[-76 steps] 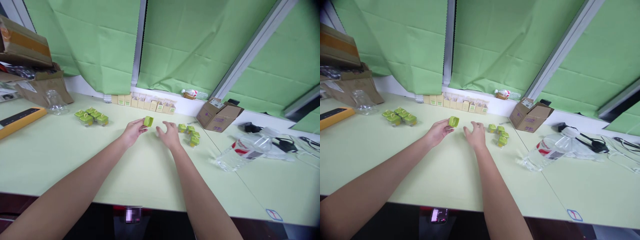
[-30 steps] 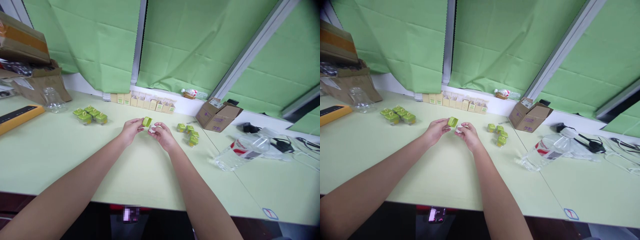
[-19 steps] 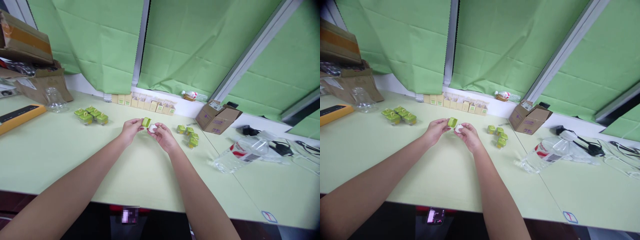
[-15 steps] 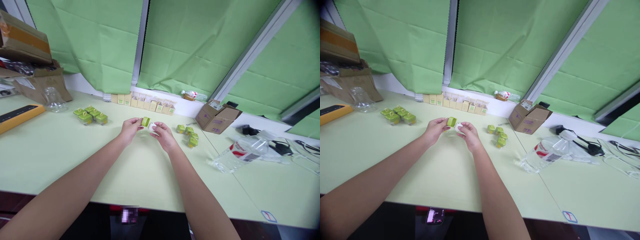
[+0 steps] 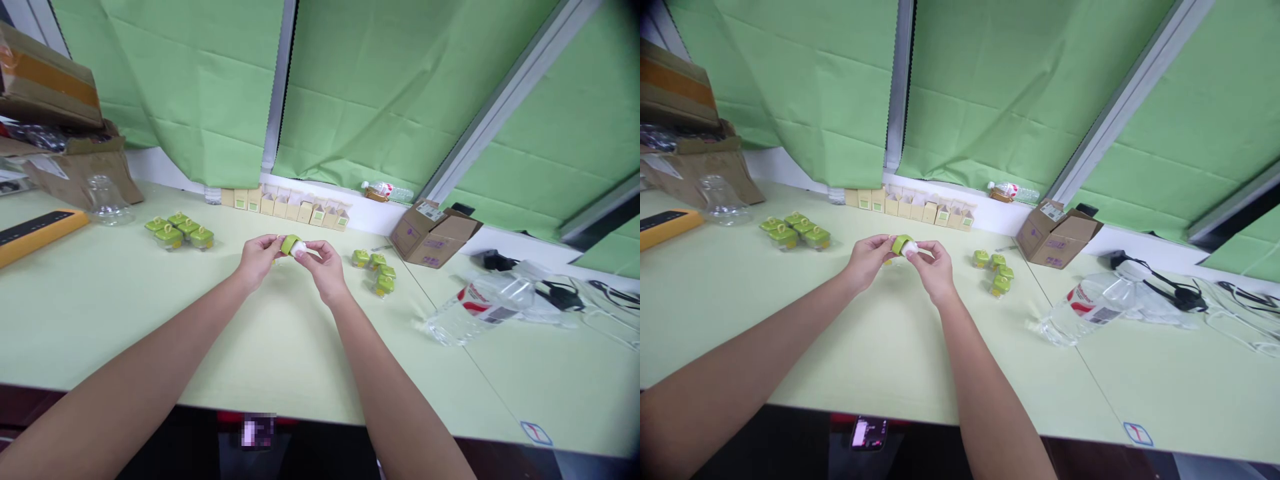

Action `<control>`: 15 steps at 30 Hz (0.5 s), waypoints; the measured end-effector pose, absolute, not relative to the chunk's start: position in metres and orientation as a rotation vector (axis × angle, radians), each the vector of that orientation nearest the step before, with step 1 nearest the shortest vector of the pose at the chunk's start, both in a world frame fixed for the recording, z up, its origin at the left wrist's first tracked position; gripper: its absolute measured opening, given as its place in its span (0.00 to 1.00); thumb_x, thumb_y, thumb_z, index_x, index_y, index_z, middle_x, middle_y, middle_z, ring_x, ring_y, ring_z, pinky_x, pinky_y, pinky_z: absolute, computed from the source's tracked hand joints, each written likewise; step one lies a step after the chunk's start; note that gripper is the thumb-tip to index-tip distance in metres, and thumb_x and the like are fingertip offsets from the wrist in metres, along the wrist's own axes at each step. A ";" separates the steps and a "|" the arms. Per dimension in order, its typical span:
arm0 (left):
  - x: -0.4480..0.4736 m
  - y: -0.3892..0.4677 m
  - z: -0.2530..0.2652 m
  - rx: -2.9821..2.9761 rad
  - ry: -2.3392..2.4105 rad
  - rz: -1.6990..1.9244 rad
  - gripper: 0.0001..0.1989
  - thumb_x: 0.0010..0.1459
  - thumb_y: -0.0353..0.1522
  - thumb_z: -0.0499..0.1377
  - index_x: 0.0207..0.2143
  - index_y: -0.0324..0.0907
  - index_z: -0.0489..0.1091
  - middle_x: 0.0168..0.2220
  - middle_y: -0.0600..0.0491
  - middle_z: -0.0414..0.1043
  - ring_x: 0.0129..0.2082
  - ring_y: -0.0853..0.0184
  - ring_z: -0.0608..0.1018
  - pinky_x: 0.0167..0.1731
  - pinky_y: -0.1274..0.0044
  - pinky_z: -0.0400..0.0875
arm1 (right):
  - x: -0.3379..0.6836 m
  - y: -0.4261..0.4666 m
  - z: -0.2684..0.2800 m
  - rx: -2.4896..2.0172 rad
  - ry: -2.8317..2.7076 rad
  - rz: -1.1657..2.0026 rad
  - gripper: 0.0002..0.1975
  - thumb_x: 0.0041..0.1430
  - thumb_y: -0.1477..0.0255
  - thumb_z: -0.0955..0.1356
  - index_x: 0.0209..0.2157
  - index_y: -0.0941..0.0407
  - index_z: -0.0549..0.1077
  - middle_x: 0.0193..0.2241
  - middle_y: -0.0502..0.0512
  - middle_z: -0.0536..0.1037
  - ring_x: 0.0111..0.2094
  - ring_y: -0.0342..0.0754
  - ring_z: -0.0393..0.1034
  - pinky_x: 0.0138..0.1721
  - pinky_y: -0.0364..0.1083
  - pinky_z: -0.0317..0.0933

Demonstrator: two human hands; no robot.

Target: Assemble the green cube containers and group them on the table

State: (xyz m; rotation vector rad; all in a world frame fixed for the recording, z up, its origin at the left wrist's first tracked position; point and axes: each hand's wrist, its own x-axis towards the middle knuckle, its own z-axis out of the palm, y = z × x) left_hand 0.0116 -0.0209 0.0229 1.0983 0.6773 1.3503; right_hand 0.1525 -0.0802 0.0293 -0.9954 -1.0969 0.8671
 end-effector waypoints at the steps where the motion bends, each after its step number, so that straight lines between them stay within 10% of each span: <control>1: 0.012 -0.021 0.022 1.097 0.682 1.354 0.19 0.43 0.44 0.71 0.30 0.38 0.78 0.34 0.49 0.78 0.37 0.63 0.78 0.47 0.65 0.76 | 0.152 -0.080 0.028 -1.006 -1.111 0.852 0.19 0.44 0.64 0.77 0.36 0.54 0.71 0.40 0.52 0.79 0.39 0.48 0.76 0.45 0.49 0.70; 6: 0.013 -0.022 0.020 1.076 0.702 1.339 0.18 0.43 0.43 0.72 0.29 0.38 0.78 0.33 0.50 0.78 0.35 0.65 0.78 0.46 0.66 0.76 | 0.146 -0.083 0.026 -1.124 -1.158 0.737 0.19 0.48 0.61 0.75 0.40 0.53 0.72 0.32 0.52 0.79 0.34 0.49 0.76 0.39 0.48 0.70; 15: 0.017 -0.021 0.015 0.908 0.631 1.290 0.14 0.45 0.37 0.71 0.30 0.36 0.78 0.34 0.48 0.78 0.36 0.65 0.78 0.46 0.69 0.75 | 0.142 -0.092 0.032 -1.188 -1.447 0.348 0.15 0.56 0.63 0.71 0.45 0.50 0.72 0.48 0.55 0.71 0.41 0.49 0.72 0.45 0.49 0.71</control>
